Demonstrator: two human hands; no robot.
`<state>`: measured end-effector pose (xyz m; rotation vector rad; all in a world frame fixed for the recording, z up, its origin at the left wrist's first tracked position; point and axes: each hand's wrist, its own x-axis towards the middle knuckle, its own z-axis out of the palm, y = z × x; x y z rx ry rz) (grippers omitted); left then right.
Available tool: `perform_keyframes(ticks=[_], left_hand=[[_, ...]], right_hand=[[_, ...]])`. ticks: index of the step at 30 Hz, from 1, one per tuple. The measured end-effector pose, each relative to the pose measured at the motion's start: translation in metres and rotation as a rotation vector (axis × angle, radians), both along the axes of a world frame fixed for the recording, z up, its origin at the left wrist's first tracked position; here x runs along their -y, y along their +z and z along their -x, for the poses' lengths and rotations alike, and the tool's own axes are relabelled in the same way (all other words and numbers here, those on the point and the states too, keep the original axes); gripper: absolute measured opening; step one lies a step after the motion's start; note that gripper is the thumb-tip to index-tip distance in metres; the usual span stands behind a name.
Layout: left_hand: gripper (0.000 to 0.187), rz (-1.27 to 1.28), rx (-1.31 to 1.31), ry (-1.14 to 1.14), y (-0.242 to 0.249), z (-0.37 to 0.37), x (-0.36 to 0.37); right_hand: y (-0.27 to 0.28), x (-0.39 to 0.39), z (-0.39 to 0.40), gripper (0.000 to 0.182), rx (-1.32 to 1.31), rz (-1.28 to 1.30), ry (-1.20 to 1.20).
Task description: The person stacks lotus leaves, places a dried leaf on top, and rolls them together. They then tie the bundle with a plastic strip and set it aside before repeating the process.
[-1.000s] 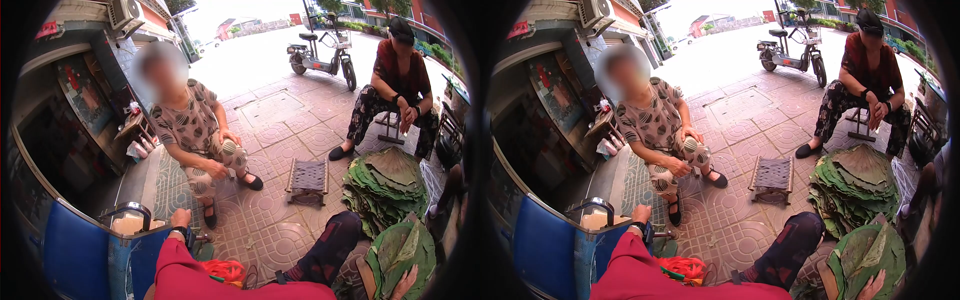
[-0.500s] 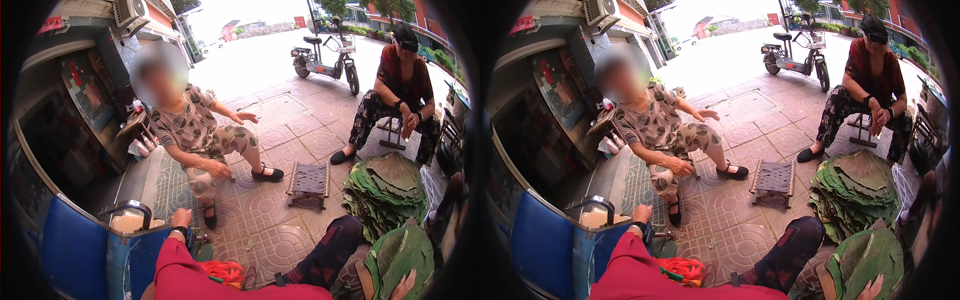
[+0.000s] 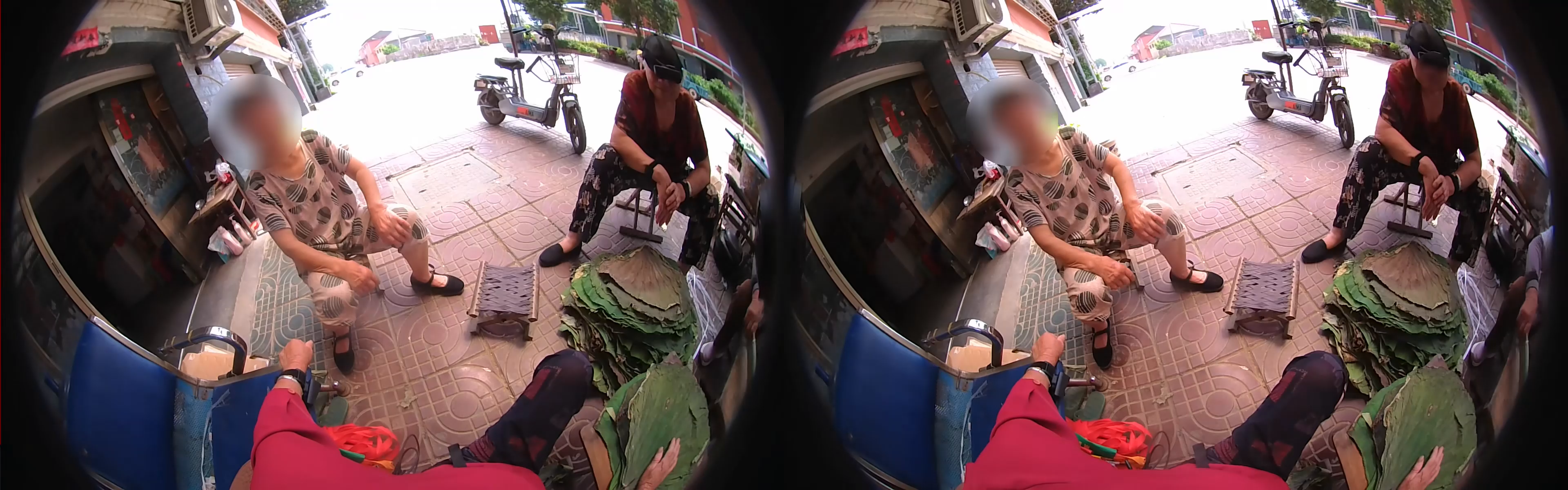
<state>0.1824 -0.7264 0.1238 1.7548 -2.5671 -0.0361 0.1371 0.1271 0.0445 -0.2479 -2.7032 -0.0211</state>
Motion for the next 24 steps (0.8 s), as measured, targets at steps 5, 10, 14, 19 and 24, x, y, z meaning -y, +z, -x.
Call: perform_keyframes(ticks=[5, 10, 14, 19, 24], left_hand=[[0.044, -0.007, -0.005, 0.005, 0.0, 0.0, 0.0], [0.044, -0.008, -0.016, 0.019, -0.004, 0.0, 0.004], [0.044, 0.001, 0.003, 0.01, -0.005, 0.0, 0.005], [0.044, 0.018, -0.015, 0.015, -0.004, 0.0, 0.002], [0.043, 0.03, -0.012, -0.01, -0.009, -0.002, 0.008]], right_hand=[[0.013, 0.009, 0.001, 0.041, 0.033, 0.057, -0.036], [0.012, 0.008, 0.0, 0.041, 0.045, 0.063, -0.038], [0.004, 0.002, -0.001, 0.041, 0.002, 0.041, -0.018], [0.007, 0.003, 0.0, 0.039, -0.026, 0.039, 0.006], [-0.003, -0.005, 0.0, 0.038, -0.051, -0.02, 0.04]])
